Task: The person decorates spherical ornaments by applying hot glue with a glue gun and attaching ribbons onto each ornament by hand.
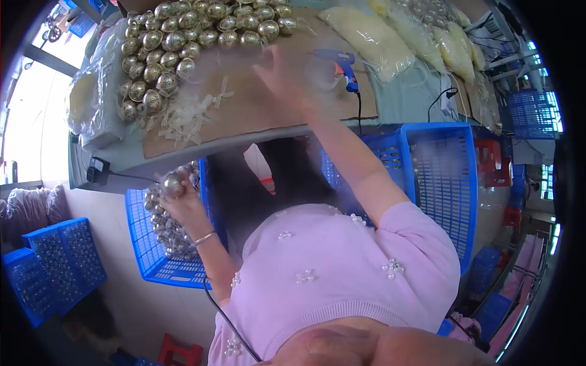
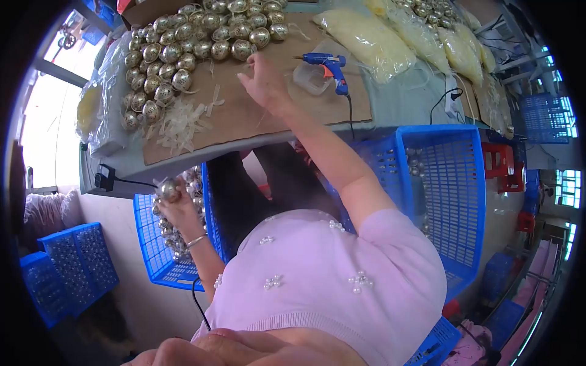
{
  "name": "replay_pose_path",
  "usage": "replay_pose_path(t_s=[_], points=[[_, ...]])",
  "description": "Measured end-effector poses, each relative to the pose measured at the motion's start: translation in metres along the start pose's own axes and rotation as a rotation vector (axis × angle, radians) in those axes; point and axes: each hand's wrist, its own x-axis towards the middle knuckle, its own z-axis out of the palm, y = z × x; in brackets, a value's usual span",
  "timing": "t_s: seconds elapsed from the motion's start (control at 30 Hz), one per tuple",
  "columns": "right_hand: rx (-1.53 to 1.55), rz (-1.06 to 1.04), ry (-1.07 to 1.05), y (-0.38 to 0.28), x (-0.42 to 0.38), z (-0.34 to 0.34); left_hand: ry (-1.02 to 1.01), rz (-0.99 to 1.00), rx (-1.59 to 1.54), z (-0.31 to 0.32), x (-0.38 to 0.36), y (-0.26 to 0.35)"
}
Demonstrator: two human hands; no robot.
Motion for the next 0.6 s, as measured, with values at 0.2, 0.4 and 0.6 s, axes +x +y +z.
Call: replay_pose_path(t_s=[0.2,0.4,0.6], points=[[-0.461,-0.14,0.199,0.015,0.066,0.029,0.295,0.116,-0.004,-0.006,-0.006,0.033],[-0.302,-0.144,0.087,0.01,0.064,0.023,-0.193,-0.043,0.44,0.053,-0.036,-0.026],[0.014,-0.353,-0.565,-0.04,-0.076,-0.021,-0.449,-0.398,0.499,0.116,-0.057,-0.083]])
